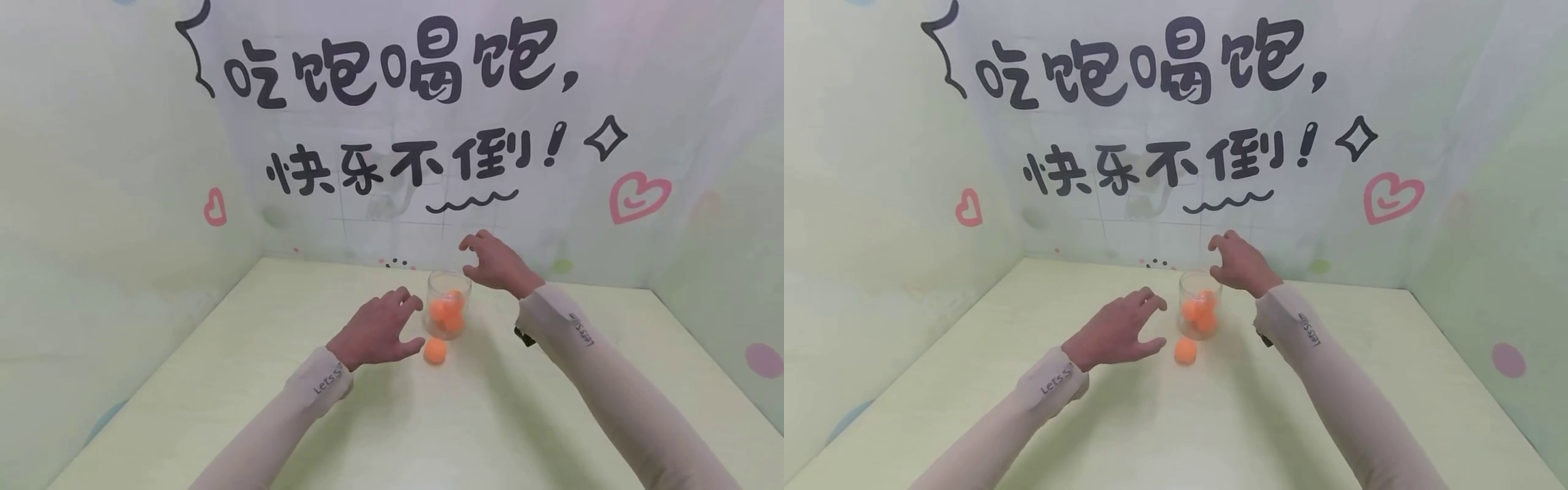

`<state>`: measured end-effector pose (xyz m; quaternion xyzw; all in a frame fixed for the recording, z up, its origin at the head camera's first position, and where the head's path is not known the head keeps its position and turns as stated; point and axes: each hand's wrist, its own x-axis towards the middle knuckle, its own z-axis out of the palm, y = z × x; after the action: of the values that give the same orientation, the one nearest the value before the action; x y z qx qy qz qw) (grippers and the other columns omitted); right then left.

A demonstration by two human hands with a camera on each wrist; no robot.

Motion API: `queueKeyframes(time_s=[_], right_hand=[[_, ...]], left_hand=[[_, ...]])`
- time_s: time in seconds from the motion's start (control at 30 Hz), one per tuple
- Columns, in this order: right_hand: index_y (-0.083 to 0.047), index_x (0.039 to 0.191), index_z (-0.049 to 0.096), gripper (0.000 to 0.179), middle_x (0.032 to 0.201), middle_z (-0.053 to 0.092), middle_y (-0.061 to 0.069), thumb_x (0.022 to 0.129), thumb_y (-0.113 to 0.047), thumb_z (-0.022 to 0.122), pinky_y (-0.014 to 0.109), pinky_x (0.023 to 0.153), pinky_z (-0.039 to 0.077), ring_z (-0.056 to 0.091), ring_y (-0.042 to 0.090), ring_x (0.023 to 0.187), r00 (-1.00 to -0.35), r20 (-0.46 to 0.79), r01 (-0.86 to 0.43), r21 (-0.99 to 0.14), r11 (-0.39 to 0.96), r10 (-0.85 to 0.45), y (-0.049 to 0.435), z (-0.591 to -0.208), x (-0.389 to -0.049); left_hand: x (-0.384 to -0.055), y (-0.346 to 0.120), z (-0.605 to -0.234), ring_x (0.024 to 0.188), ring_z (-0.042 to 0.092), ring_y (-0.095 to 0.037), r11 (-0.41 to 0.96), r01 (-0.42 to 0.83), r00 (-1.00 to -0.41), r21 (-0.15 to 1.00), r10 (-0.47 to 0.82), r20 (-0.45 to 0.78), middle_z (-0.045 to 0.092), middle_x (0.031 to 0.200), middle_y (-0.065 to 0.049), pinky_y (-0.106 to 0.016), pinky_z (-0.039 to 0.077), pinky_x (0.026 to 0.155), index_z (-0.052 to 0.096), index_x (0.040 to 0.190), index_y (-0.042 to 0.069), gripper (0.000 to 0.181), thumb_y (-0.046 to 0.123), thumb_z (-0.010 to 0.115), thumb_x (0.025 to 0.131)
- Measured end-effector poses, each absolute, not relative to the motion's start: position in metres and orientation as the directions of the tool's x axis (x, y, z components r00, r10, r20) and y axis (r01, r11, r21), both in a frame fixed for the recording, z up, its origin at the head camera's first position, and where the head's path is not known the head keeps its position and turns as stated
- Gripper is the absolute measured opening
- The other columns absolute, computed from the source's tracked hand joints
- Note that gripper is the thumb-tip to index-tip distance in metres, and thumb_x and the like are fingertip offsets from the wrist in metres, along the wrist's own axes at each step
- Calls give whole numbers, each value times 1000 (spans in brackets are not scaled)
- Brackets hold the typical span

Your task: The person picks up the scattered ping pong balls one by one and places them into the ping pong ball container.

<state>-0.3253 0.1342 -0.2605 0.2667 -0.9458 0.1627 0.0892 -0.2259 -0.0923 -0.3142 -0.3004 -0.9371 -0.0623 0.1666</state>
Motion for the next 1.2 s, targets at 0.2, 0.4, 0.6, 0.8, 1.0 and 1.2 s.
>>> queueKeyframes(time_s=[0.2, 0.4, 0.6, 0.8, 1.0, 1.2], right_hand=[[0, 116, 58, 35, 111, 54, 19, 83, -10, 59, 46, 85, 48, 57, 34, 99, -828, 272, -556, -277, 784, -491, 140, -263, -320], [-2, 117, 59, 35, 110, 55, 16, 84, -12, 62, 45, 86, 49, 59, 32, 99, -801, 298, -592, -267, 761, -519, 143, -269, -308], [-2, 117, 59, 35, 109, 56, 14, 83, -11, 64, 44, 83, 51, 60, 30, 96, -802, 297, -590, -258, 765, -518, 155, -279, -289], [-3, 115, 59, 34, 110, 55, 13, 83, -11, 64, 44, 83, 51, 61, 30, 97, -798, 303, -597, -273, 754, -521, 165, -287, -273], [-4, 115, 59, 34, 110, 56, 12, 82, -10, 65, 44, 82, 51, 62, 30, 98, -795, 318, -600, -289, 746, -517, 173, -289, -263], [-4, 114, 59, 33, 108, 56, 11, 82, -10, 66, 44, 80, 51, 62, 29, 96, -793, 318, -603, -290, 743, -520, 178, -296, -252]], left_hand=[[-231, -94, -312, 68, 48, -14, 810, 585, -763, 37, 535, 363, 55, 96, -3, -27, 43, 60, 57, 112, 11, 41, 37, 68, 81], [-237, -97, -304, 70, 50, -15, 827, 561, -784, 47, 511, 353, 55, 99, -4, -29, 45, 62, 57, 113, 11, 42, 36, 67, 82], [-240, -91, -307, 70, 49, -15, 814, 575, -782, 79, 519, 346, 55, 99, -4, -30, 44, 61, 57, 113, 10, 42, 36, 65, 82], [-243, -90, -315, 68, 47, -14, 816, 569, -793, 101, 512, 332, 55, 99, -4, -28, 42, 60, 57, 114, 10, 41, 36, 65, 83], [-244, -92, -314, 66, 48, -14, 822, 561, -796, 99, 504, 336, 55, 100, -4, -29, 44, 60, 57, 115, 10, 42, 36, 66, 82], [-245, -93, -313, 67, 49, -15, 811, 575, -782, 105, 508, 360, 55, 98, -4, -31, 45, 61, 57, 113, 9, 42, 35, 66, 81]])
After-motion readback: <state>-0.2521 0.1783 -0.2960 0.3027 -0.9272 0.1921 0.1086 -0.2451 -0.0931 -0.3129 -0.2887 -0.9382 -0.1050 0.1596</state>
